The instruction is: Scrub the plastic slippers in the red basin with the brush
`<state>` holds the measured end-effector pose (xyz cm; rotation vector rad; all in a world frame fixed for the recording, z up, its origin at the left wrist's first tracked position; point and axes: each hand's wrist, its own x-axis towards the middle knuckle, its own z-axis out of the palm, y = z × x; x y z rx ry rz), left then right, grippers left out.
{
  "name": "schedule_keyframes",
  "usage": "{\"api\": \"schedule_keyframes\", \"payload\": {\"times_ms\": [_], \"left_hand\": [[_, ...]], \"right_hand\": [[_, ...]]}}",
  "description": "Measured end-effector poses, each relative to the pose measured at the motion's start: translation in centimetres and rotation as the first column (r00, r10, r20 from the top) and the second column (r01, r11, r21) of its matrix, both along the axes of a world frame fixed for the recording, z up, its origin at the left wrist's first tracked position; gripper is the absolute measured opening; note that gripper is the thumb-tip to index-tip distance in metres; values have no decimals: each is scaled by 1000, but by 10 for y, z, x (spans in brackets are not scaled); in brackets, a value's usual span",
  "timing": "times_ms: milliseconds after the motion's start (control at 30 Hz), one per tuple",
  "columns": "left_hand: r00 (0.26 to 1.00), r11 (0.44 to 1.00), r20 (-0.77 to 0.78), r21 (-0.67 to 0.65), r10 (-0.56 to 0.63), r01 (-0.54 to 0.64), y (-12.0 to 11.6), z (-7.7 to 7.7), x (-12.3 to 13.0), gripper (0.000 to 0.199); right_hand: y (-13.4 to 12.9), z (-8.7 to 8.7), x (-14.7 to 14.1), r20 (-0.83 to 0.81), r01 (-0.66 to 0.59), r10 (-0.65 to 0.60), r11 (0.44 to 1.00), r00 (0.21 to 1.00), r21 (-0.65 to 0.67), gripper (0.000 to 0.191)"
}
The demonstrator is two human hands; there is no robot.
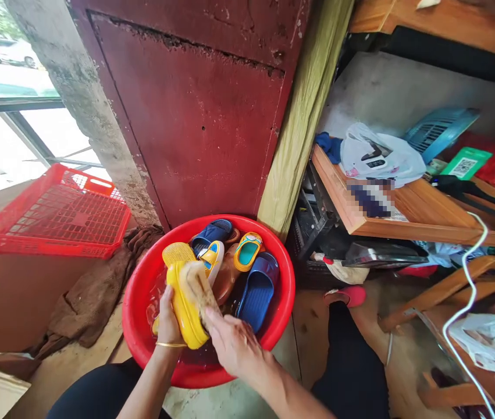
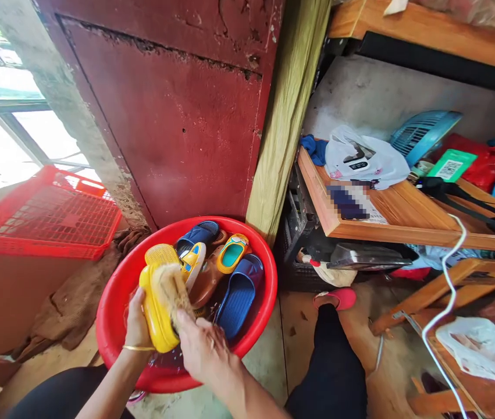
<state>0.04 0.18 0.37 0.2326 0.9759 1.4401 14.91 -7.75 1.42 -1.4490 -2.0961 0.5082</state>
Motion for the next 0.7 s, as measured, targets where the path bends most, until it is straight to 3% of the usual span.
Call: {"api": "schedule_keyframes", "payload": {"times_ms": [133,300,467,600,700], "left_hand": [[993,996,76,-10,91,-91,8,6,-14,53],[984,1000,176,-6,13,-12,15,10,-20,53],[987,995,146,-60,-68,77,8,8,-11,47],[976,974,70,-88,-205,211,-1,2,1,46],[984,982,-26,-74,-174,172,-2,-1,2,46]], "right_hand": [[-50,-16,26,51,-6,12,992,999,-129,49],[-63,5,54,-55,-46,34,972,998,-231,48],[-46,27,44,-102,-186,165,947,981,-262,47],[-11,27,13,-166,-81,49,979,985,-188,42],[16,27,-6,-177,-41,10,984,984,-173,39]]}}
